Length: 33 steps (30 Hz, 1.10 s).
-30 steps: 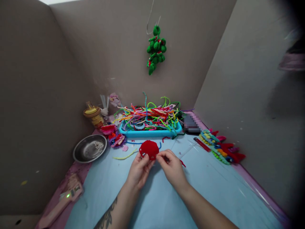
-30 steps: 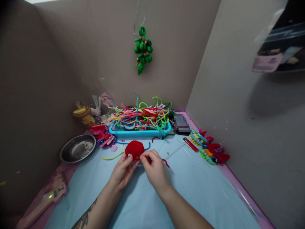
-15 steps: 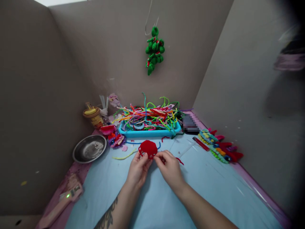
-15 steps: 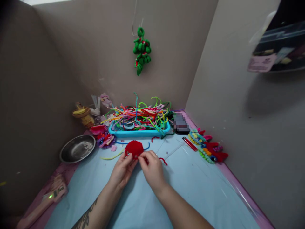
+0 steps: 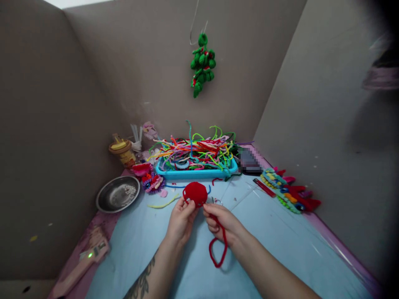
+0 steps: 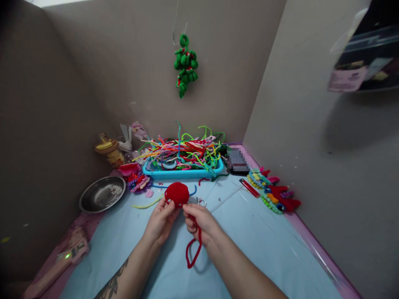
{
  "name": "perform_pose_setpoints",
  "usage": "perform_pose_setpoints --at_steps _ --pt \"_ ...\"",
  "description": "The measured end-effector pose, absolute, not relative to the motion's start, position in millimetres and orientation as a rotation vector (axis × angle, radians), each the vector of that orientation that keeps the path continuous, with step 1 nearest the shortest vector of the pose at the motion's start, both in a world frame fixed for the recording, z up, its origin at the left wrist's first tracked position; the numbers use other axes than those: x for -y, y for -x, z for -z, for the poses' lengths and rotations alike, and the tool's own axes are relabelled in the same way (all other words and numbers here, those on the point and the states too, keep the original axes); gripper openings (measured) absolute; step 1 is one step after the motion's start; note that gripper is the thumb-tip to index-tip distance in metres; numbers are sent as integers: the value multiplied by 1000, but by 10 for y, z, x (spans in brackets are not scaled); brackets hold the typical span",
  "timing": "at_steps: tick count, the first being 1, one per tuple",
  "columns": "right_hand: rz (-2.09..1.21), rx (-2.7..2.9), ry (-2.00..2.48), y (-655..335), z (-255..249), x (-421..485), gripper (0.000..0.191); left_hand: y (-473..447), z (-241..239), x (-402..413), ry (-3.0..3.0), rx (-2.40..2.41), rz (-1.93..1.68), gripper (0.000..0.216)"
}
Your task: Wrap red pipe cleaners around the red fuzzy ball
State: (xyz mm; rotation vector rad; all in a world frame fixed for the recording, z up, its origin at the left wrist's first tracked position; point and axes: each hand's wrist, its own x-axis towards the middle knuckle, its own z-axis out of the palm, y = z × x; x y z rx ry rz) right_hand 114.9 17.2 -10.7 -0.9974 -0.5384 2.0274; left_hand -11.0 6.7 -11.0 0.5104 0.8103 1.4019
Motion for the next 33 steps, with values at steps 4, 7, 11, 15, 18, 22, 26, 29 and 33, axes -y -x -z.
perform_pose_setpoints --at_steps 4,7,11,15,18,22,26,29,33 --pt "-1912 616 1036 -1134 113 -154 35 106 109 -72 -504 -845 -1421 35" --pt "-1774 720 1103 -1119 114 -129 31 104 106 -74 -522 -874 -1450 34" --pt "-1674 763 1151 -1096 122 -118 31 95 116 -81 -517 -919 -1478 39" --pt "-1760 613 1119 -1082 139 -132 36 81 141 -86 -489 -932 -1480 44" --pt "-1778 582 1093 -1083 138 -132 37 69 138 -83 -480 -934 -1485 43" --pt "-1771 590 1102 -1077 120 -122 37 50 117 -78 -489 -922 -1490 42" --pt "-1758 611 1108 -1070 132 -129 35 25 105 -65 -470 -933 -1441 46" --pt "-1726 626 1119 -1076 159 -137 35 15 96 -52 -480 -936 -1432 46" --pt "-1705 646 1148 -1085 162 -132 33 25 82 -41 -508 -939 -1459 46"
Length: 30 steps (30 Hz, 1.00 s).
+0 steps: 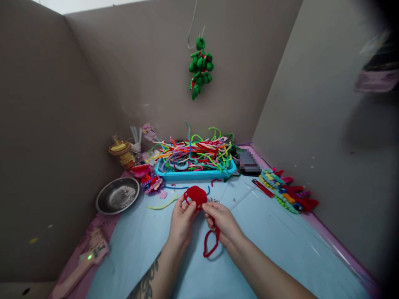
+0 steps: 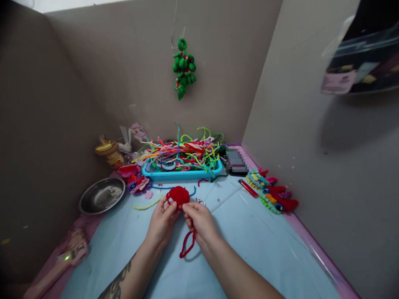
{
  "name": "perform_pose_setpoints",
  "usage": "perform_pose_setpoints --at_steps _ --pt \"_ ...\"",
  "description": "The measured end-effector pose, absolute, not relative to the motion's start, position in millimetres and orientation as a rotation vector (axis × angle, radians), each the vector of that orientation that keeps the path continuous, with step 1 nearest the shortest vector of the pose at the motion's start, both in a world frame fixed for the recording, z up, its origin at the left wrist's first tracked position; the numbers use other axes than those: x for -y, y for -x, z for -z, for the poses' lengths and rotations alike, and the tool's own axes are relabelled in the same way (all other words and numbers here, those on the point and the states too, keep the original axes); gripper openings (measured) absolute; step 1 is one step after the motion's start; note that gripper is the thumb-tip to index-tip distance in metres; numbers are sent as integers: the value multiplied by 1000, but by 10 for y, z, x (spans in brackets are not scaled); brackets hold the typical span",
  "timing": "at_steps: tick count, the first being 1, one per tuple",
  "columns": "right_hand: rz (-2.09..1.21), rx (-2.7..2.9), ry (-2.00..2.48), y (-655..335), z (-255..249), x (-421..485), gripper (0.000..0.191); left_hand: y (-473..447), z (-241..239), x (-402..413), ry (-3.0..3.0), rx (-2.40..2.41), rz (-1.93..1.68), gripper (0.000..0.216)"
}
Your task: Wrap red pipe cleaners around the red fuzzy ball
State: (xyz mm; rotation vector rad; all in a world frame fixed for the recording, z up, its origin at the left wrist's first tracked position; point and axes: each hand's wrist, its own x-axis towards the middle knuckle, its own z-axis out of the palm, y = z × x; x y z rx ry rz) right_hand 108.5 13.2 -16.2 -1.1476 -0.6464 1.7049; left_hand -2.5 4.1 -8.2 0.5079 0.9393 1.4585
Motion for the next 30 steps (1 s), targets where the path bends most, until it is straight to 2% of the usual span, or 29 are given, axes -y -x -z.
perform_pose_setpoints --at_steps 11,20,30 --pt "-1624 753 1197 -1044 122 -104 29 29 124 -65 -522 -1019 -1477 40" --pt "-1241 1108 1223 -1102 115 -141 14 42 87 -64 -519 -1006 -1500 47" --pt "-1224 1197 1253 -1108 92 -147 11 29 99 -51 -467 -1001 -1464 49"
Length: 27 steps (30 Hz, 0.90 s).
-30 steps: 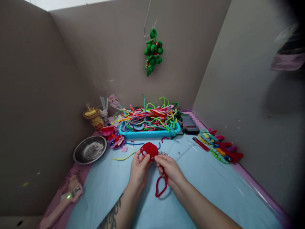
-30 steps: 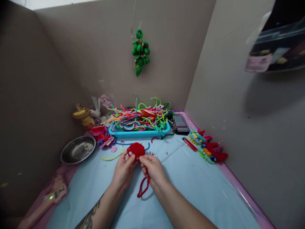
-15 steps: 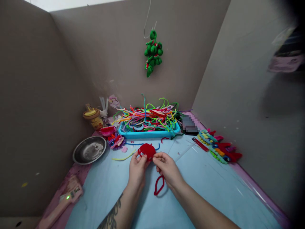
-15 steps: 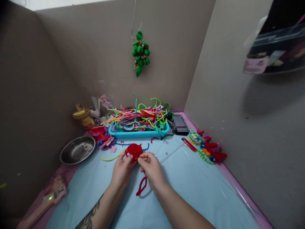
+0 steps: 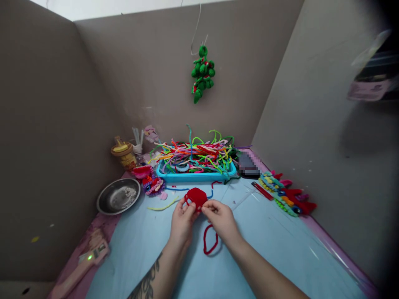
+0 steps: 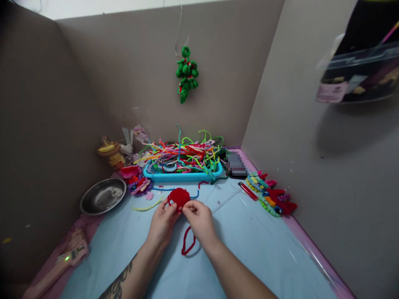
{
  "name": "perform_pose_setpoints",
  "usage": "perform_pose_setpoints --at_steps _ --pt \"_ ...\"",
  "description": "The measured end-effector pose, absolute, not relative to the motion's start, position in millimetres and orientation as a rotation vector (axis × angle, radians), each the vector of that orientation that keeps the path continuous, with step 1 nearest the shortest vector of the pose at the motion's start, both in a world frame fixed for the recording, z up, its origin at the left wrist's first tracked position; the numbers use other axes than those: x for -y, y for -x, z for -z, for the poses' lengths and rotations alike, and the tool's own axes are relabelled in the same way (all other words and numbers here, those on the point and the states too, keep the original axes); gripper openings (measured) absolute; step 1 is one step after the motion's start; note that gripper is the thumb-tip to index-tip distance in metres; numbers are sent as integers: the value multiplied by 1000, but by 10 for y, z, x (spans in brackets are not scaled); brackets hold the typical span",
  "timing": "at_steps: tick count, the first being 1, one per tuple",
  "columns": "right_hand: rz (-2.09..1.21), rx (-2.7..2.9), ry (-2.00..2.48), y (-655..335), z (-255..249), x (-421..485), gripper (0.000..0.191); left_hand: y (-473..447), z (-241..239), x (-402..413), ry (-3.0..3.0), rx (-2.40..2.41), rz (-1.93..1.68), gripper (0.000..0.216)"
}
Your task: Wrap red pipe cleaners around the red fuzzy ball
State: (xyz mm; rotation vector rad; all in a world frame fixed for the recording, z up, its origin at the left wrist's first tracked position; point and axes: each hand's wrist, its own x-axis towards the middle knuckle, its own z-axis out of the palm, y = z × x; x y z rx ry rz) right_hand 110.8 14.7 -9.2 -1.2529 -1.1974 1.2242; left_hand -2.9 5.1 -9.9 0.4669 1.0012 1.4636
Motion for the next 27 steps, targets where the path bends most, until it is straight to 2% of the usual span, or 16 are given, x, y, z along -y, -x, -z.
perform_pose_setpoints --at_steps 5,13,27 --pt "-1302 1181 1249 -1103 97 -142 12 39 130 -62 -468 -990 -1489 51" --pt "-1570 944 1245 -1115 105 -158 17 71 166 -97 -516 -890 -1547 40" --pt "-1850 698 1056 -1113 207 -191 26 33 197 -80 -482 -936 -1476 53"
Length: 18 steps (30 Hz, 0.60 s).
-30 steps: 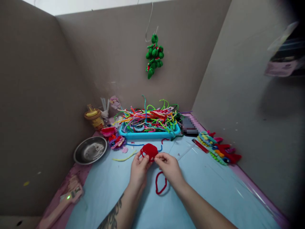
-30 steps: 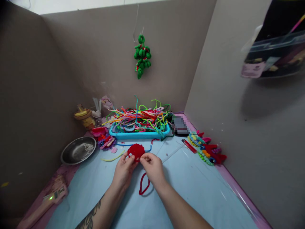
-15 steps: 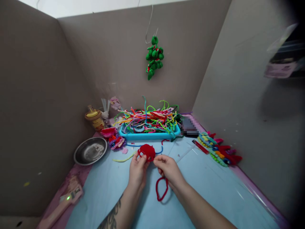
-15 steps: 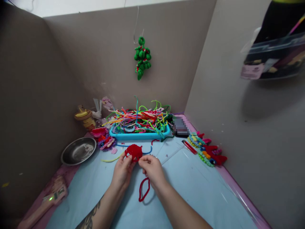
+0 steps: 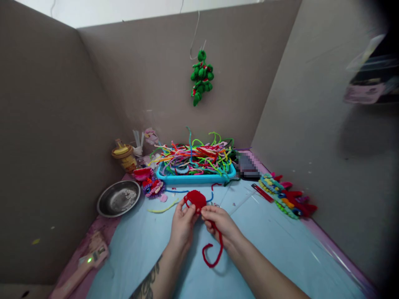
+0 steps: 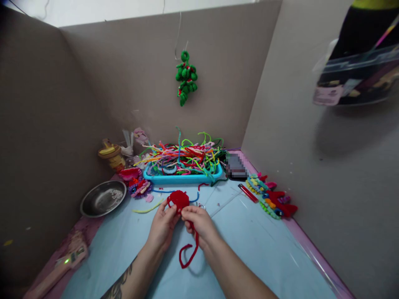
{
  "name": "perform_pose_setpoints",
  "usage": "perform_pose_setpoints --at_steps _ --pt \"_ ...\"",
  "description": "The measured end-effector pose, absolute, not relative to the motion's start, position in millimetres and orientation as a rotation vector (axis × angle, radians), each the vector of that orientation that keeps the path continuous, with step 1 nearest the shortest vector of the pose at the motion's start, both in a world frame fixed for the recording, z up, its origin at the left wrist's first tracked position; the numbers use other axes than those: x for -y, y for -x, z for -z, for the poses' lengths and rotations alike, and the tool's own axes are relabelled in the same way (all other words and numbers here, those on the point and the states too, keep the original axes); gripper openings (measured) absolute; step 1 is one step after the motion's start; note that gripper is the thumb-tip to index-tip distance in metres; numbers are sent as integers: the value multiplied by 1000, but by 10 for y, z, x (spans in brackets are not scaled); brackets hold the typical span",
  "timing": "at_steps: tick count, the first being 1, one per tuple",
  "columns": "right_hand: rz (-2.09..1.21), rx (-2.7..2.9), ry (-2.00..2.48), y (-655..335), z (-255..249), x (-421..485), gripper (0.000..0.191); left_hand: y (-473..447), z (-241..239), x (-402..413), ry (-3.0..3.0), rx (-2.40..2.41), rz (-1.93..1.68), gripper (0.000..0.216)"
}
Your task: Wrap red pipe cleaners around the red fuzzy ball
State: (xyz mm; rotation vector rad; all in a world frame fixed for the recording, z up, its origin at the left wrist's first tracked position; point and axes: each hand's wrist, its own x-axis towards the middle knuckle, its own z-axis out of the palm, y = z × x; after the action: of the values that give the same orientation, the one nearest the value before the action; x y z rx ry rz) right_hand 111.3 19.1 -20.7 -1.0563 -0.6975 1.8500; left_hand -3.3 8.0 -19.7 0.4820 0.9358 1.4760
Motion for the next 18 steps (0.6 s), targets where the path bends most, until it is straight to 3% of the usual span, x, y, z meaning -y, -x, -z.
perform_pose_setpoints --at_steps 18 --pt "-1451 933 1160 -1098 148 -175 31 23 111 -52 -511 -919 -1446 42"
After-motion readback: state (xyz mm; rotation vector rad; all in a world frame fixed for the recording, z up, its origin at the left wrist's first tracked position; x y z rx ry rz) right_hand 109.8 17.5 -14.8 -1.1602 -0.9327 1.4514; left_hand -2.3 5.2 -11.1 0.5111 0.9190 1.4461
